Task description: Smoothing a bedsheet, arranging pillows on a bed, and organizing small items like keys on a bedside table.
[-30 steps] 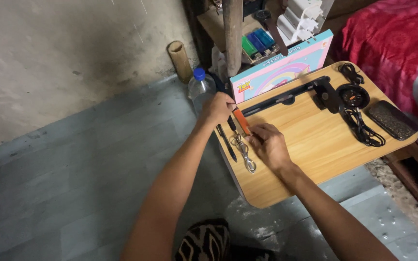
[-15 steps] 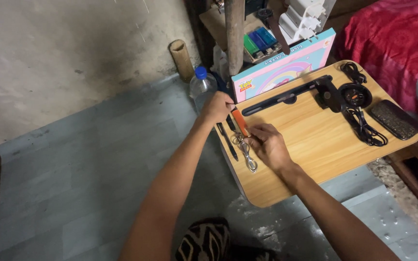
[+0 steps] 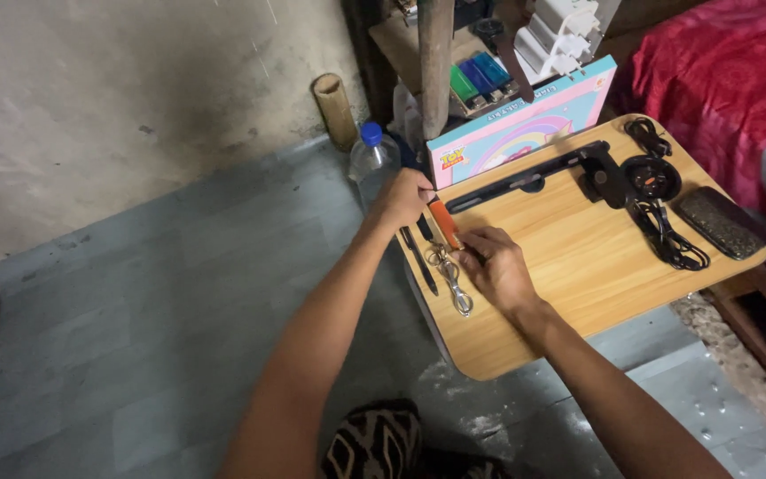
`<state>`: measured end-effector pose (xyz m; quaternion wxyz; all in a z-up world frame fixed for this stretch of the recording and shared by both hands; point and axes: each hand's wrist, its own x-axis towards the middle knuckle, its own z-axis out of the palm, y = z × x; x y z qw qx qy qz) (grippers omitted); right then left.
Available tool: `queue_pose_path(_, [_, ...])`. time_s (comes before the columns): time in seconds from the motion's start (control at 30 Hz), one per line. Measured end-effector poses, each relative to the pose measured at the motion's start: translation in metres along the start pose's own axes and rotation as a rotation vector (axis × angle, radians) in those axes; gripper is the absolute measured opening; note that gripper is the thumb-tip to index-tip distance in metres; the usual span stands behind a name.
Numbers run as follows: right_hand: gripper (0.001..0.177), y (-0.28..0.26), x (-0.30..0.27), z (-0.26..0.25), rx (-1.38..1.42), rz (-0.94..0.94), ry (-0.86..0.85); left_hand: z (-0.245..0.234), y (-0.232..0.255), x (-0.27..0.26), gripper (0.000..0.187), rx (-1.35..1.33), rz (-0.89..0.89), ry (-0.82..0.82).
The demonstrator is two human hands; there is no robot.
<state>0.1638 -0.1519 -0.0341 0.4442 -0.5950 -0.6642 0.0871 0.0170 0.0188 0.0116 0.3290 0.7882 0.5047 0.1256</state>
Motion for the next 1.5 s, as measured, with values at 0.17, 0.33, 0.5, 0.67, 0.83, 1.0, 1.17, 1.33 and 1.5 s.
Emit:
queue_pose_path(0.17, [0.029,-0.001,0.002,-0.002,0.014,0.019,-0.008,0.005,-0.005,0.008,0.028,0.005,0.003,-0.015])
queue_pose_path(0.33, [0.030,-0.005,0.001,-0.002,0.031,0.047,-0.002,0.011,-0.015,0.015,0.028,-0.008,-0.001,0.001])
queue_pose_path(0.5, [0.030,-0.003,0.001,-0.001,0.034,0.041,0.001,0.013,-0.018,0.018,0.027,0.022,0.021,0.008])
queue_pose_path(0.67, [0.031,-0.004,0.002,-0.002,0.036,0.032,-0.006,0.001,-0.001,0.000,0.028,0.005,0.044,0.002])
queue_pose_path(0.83, [0.032,-0.007,0.002,-0.006,0.059,0.042,-0.012,-0.007,0.007,-0.008,0.027,0.004,0.073,0.026])
queue_pose_path(1.0, [0.032,-0.017,0.000,-0.030,0.139,0.101,-0.024,-0.014,0.025,-0.002,0.021,0.160,0.043,0.178])
queue_pose_path(1.17, [0.024,-0.010,0.000,-0.080,0.158,0.149,0.074,0.014,0.061,0.007,0.015,0.005,0.322,0.400])
queue_pose_path(1.33, [0.021,0.021,-0.010,-0.144,0.068,0.178,0.278,0.059,0.114,0.017,0.016,-0.107,0.363,0.299])
queue_pose_path(1.5, [0.016,0.046,-0.027,-0.229,-0.111,0.300,0.460,0.095,0.203,0.003,0.016,-0.131,0.499,0.149])
